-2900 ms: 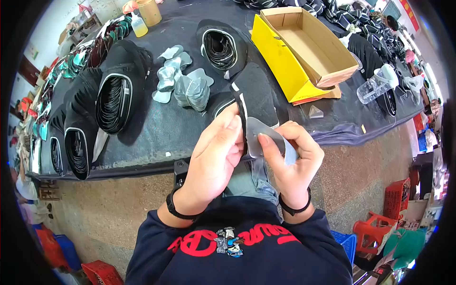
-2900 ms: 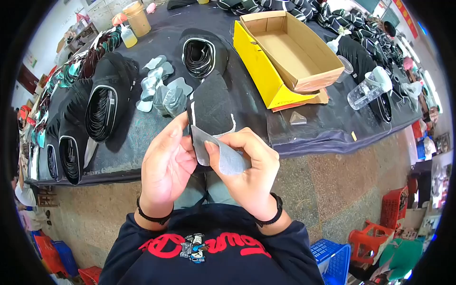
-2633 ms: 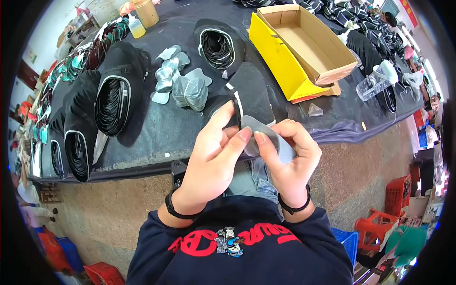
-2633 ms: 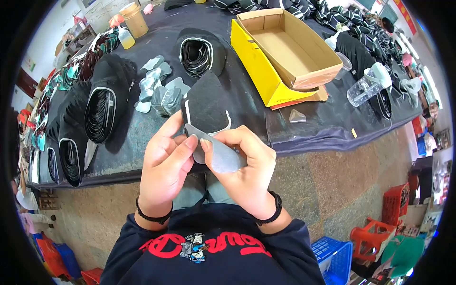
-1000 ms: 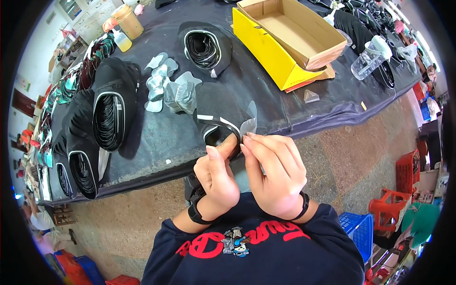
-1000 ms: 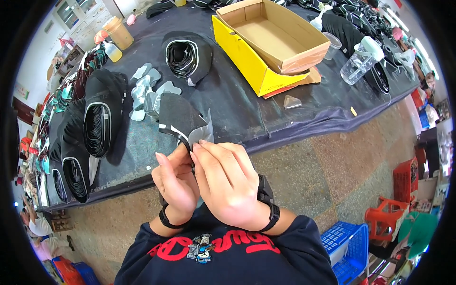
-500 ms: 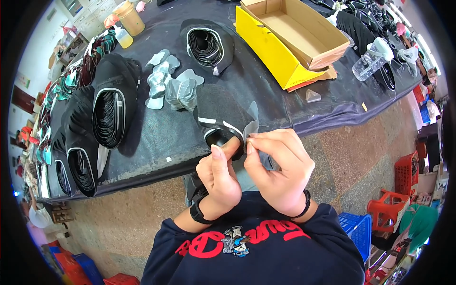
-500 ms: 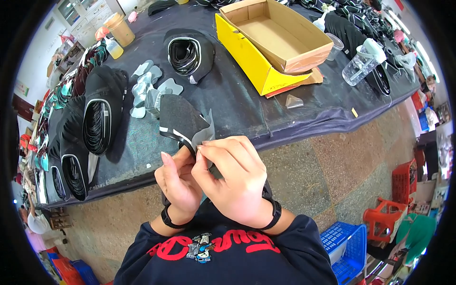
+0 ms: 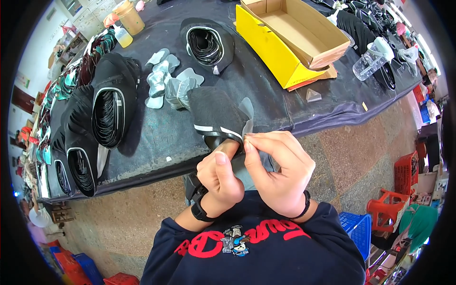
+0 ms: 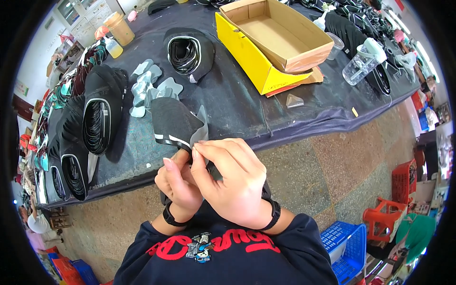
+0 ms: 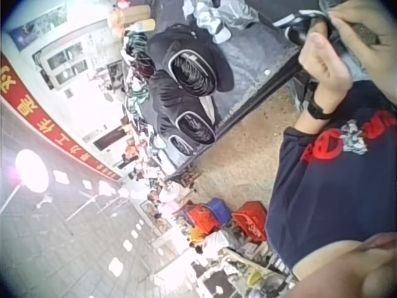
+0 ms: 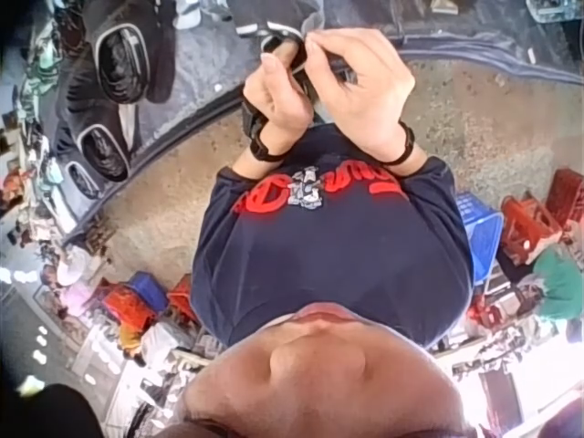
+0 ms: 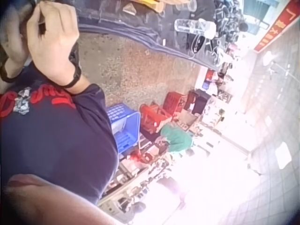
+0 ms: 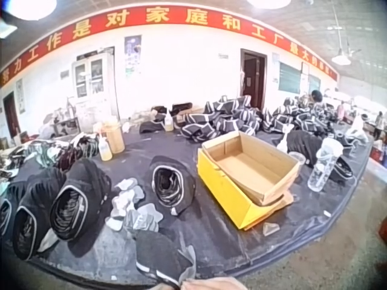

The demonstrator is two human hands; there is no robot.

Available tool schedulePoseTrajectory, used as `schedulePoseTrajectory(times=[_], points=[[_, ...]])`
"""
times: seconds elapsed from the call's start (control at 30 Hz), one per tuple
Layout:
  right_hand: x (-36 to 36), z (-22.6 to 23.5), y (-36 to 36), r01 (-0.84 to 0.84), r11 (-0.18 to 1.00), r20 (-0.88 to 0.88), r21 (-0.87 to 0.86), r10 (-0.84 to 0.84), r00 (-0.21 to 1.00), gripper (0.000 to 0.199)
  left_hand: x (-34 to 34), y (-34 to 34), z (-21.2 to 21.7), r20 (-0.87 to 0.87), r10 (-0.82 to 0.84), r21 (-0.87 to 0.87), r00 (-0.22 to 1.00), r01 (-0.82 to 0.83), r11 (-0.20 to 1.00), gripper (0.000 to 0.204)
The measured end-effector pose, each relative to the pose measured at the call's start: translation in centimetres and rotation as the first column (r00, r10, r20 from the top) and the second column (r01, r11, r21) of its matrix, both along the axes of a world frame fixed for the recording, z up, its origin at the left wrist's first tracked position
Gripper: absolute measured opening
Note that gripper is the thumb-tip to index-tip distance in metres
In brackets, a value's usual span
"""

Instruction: The recorder is preparing and inspecting small grey and black shoe components at a manufacturing workbench.

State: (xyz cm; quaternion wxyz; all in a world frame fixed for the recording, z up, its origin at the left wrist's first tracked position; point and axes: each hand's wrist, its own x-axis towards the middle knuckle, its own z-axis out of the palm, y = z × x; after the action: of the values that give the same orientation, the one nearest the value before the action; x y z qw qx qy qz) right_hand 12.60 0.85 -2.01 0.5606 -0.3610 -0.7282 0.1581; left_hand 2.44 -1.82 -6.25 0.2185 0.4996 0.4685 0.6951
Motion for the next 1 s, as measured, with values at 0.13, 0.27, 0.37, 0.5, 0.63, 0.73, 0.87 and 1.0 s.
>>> schedulePoseTrajectory(times=[0.13, 0.27, 0.37, 0.5, 0.63, 0.73, 0.87, 1.0], points=[[-0.1, -0.1, 0.0, -0.002, 1.0, -0.02, 0.011, 0.002, 1.0, 0.014, 0.0, 0.2, 0.1, -0.073, 0.014, 0.02, 0.997, -0.013, 1.0, 0.049], [-0.1, -0.2, 0.1, -0.005, 1.0, -0.007, 0.022, 0.005, 1.0, 0.015, 0.0, 0.5, -0.2, -0.099, 0.036, 0.086, 0.994, -0.028, 0.996, 0.048], [0.0, -0.2, 0.1, 0.011, 1.0, -0.004, -0.001, -0.011, 1.0, 0.016, 0.1, 0.2, -0.3, -0.067, 0.013, 0.053, 0.998, -0.01, 0.999, 0.046], [-0.2, -0.3, -0.2, -0.019, 0.983, -0.12, -0.181, -0.003, 0.993, 0.014, 0.3, 0.0, 0.1, 0.242, -0.099, 0.048, 0.965, 0.09, 0.995, 0.024], [0.0, -0.3, -0.3, -0.128, 0.947, -0.259, -0.296, 0.049, 0.965, 0.012, -0.5, 0.5, 1.1, 0.531, -0.157, -0.161, 0.833, 0.281, 0.946, 0.011], [1.3, -0.2, -0.5, -0.262, 0.862, -0.477, -0.434, 0.027, 0.878, 0.008, -1.6, 1.0, 1.8, 0.652, -0.148, -0.121, 0.744, 0.295, 0.948, 0.012], [4.1, -0.8, 0.0, -0.203, 0.887, -0.492, -0.414, -0.03, 0.87, 0.008, -3.6, 0.8, 2.6, 0.715, -0.265, -0.016, 0.647, 0.394, 0.919, 0.019], [6.6, -2.9, 1.3, 0.155, 0.878, -0.361, -0.452, -0.339, 0.869, 0.004, -3.6, 0.2, 2.6, 0.75, -0.306, 0.051, 0.586, 0.41, 0.91, 0.026]])
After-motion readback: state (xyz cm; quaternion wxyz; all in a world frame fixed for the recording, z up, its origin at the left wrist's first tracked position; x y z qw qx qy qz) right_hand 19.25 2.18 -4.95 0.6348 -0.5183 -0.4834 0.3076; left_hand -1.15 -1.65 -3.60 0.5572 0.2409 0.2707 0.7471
